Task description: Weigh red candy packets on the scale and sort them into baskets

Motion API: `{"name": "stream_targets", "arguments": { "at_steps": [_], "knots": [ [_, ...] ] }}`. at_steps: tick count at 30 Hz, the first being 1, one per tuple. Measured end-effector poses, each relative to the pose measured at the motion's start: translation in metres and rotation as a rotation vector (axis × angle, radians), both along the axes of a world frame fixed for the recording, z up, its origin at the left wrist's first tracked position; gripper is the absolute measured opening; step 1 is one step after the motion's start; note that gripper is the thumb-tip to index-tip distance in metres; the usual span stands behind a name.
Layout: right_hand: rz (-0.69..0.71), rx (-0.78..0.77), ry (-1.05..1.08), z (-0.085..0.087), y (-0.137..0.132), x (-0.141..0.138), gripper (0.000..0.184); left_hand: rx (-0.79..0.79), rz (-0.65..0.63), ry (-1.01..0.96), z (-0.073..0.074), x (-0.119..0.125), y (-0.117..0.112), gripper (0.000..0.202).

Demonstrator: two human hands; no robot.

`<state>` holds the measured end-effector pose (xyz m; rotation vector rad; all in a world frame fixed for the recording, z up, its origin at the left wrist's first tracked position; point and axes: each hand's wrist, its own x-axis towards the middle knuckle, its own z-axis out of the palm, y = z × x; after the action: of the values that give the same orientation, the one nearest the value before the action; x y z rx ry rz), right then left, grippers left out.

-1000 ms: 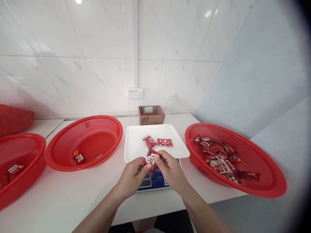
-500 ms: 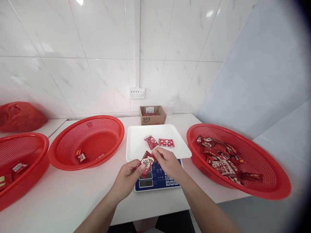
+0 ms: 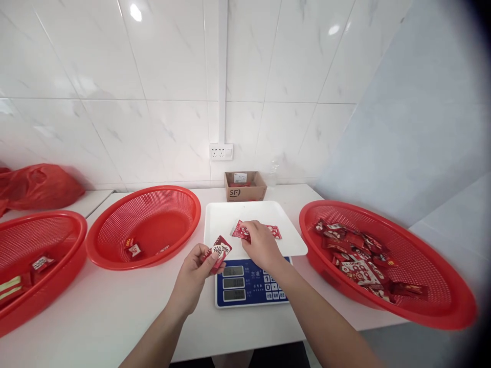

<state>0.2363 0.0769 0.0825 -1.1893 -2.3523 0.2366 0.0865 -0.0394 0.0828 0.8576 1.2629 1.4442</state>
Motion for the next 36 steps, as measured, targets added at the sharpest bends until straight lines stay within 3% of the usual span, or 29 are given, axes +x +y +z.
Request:
{"name": "stream_targets", "arguments": {
  "at_steps": [4,6,12,14,19,24,29,32,36],
  "knots": [
    [0.066,-0.117,0.371,0.009,-0.021,0.012,0.028,0.037,0.038,-0.056,-0.002,0.003,0.007,0.037],
    [0.081,-0.118,0.460,0.012,-0.033,0.016,0.027,0.046,0.034,-0.036,-0.001,0.008,0.010,0.040],
    [0.175,-0.162,0.493,0.011,-0.059,0.017,0.023,0.111,-0.207,0.013,0.006,0.029,0.012,0.034],
    [0.186,-0.201,0.478,0.010,-0.063,0.018,0.022,0.107,-0.217,0.032,0.005,0.032,0.012,0.034],
    [0.260,-0.249,0.339,0.011,-0.040,0.033,0.030,0.056,-0.090,0.051,0.000,0.024,0.013,0.038],
    [-0.046,-0.038,-0.014,-0.001,0.013,0.053,0.039,0.030,-0.033,0.058,0.002,0.013,0.009,0.039],
    [-0.090,-0.043,-0.115,-0.011,0.029,0.054,0.040,0.011,-0.072,-0.020,0.005,0.015,0.008,0.041],
    [-0.111,-0.087,-0.033,-0.008,0.021,0.049,0.041,0.025,-0.095,-0.082,0.005,0.017,0.010,0.039],
    [-0.050,-0.366,0.434,0.002,0.000,0.045,0.030,0.061,-0.138,-0.103,0.007,0.018,0.012,0.036]
  ]
}}
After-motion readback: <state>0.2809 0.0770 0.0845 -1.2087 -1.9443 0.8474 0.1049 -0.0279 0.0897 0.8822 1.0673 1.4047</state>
